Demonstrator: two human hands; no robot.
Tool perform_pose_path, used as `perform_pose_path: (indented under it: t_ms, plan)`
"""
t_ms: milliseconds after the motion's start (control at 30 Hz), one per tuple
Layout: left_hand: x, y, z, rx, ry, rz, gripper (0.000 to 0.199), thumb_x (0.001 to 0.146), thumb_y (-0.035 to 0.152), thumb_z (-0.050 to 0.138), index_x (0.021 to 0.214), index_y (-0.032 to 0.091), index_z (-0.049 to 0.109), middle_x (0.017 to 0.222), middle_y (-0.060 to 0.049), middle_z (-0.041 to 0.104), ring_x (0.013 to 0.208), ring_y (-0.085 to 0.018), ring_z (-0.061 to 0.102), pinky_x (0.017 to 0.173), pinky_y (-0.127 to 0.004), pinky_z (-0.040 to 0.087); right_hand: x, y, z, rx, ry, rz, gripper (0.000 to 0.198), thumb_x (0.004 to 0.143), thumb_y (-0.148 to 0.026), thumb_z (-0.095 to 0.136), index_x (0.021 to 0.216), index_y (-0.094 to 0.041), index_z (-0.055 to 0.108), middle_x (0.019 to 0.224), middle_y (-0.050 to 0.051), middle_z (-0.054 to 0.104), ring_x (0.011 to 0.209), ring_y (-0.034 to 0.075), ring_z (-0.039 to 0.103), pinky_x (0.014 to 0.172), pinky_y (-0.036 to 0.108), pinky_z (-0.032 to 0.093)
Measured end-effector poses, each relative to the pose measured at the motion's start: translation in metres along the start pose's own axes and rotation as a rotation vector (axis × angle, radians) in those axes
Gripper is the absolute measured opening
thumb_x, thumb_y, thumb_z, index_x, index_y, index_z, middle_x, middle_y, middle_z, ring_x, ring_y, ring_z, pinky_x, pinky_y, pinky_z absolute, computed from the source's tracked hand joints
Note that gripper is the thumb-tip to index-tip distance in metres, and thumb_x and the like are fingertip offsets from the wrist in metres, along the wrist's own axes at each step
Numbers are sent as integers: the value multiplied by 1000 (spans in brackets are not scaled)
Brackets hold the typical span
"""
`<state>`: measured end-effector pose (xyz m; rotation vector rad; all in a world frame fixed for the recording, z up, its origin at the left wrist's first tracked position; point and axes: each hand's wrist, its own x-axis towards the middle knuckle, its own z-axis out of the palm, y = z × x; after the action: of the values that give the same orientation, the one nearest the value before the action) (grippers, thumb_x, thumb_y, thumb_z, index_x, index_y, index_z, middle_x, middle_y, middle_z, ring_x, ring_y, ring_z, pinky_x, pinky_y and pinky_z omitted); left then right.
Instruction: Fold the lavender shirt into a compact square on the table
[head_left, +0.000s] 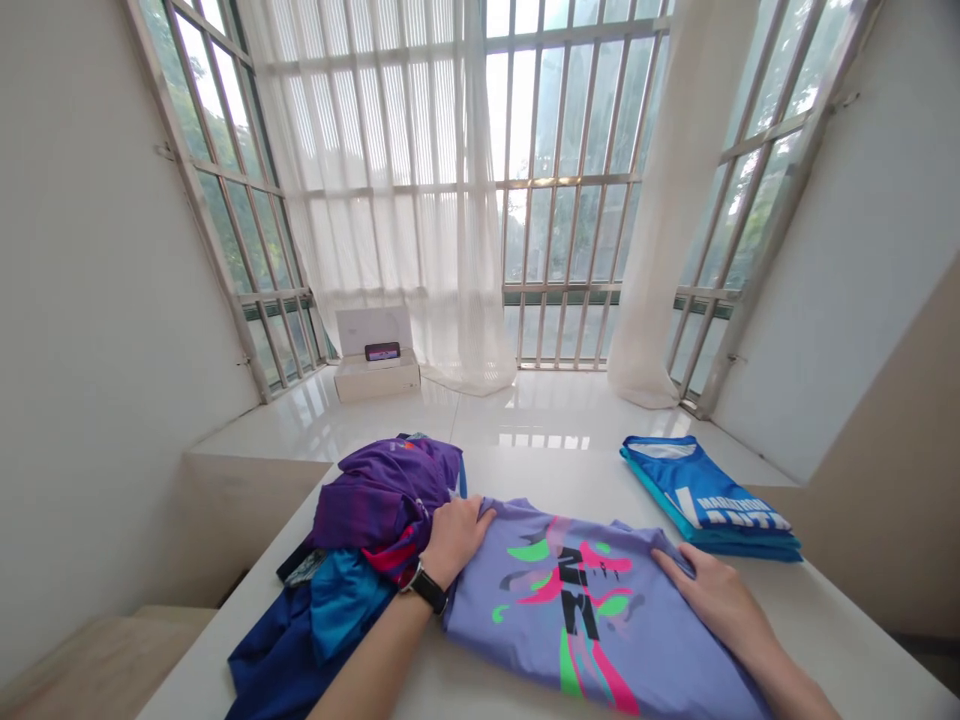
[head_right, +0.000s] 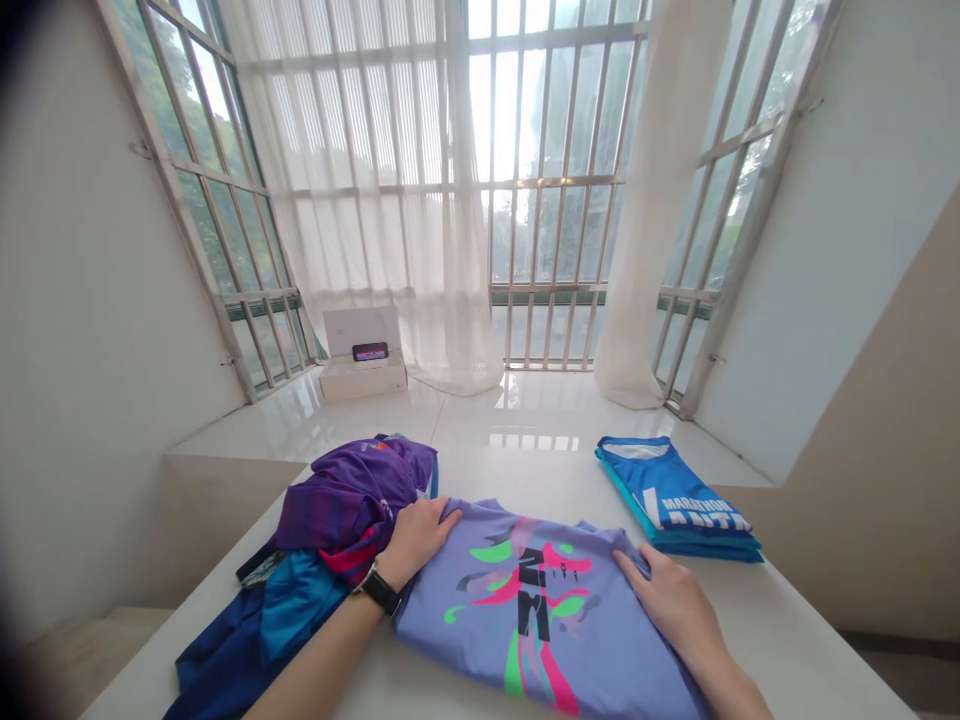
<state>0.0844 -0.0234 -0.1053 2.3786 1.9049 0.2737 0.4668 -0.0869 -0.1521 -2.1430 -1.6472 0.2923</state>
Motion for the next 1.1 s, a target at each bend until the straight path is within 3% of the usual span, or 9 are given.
perform_pose_path:
  t_ms: [100, 200, 333, 433, 533, 700, 900, 1000, 1100]
  plan:
    - [1, 1, 2, -4, 10, 2, 31, 101, 43, 45, 102, 18, 64, 93, -10, 72, 88, -27, 71, 76, -34, 52, -1, -4, -3, -76, -2, 26, 49, 85, -69, 40, 86, -27, 66, 85, 10, 77, 89, 34, 72, 71, 39, 52]
    - [-3, 4, -2, -25, 77, 35, 28, 101, 31, 47, 124, 19, 56, 118, -11, 67, 106, -25, 66, 87, -33, 52, -13, -15, -9, -148, 160, -37, 53, 88, -61, 36, 110, -22, 65, 108, 14, 74, 100, 35, 69, 78, 45, 54]
    - [-13, 10, -3, -118, 224, 315, 43, 96, 26, 54, 138, 18, 47, 140, -11, 53, 130, -26, 49, 110, -39, 39, -44, -36, 2, -171, 282, -244, 64, 91, -63, 34, 130, -18, 58, 135, 15, 62, 127, 34, 55, 101, 49, 50]
    - [-21, 15, 4, -169, 97, 612, 40, 96, 37, 57, 133, 22, 54, 141, -8, 55, 134, -26, 45, 114, -41, 36, -68, -44, 33, -240, 188, -297, 72, 88, -71, 39, 139, -22, 55, 142, 15, 59, 130, 37, 54, 102, 54, 49]
    - [-29, 15, 9, -154, 2, 665, 44, 99, 45, 49, 139, 25, 51, 147, -8, 51, 137, -28, 43, 114, -45, 35, -78, -42, 62, -350, 140, -286, 77, 88, -73, 38, 143, -20, 54, 144, 19, 56, 132, 42, 52, 103, 60, 46]
    - [-46, 17, -3, -89, -66, 600, 54, 97, 58, 45, 139, 24, 53, 140, -13, 55, 126, -33, 51, 104, -50, 43, -48, -43, 56, -326, -9, -264, 79, 90, -73, 34, 146, -21, 50, 151, 15, 49, 141, 39, 42, 113, 59, 38]
    - [-57, 37, -16, 10, -75, 509, 54, 92, 67, 48, 100, 18, 69, 99, -13, 67, 96, -32, 62, 87, -48, 51, 11, -80, 39, -249, -214, -376, 78, 91, -72, 34, 149, -22, 46, 157, 7, 42, 147, 35, 31, 120, 57, 28]
    - [-59, 43, -11, -42, -34, 669, 51, 94, 62, 50, 113, 17, 65, 116, -13, 66, 112, -31, 59, 100, -47, 46, 38, -101, 47, -242, -187, -517, 72, 93, -67, 38, 147, -21, 48, 157, 8, 42, 147, 34, 32, 120, 55, 28]
    - [-59, 41, -1, -125, -7, 817, 49, 100, 54, 43, 137, 23, 51, 145, -9, 51, 135, -28, 44, 115, -46, 33, 57, -117, 52, -230, -99, -628, 65, 94, -59, 45, 144, -17, 51, 157, 12, 42, 146, 33, 33, 120, 52, 30]
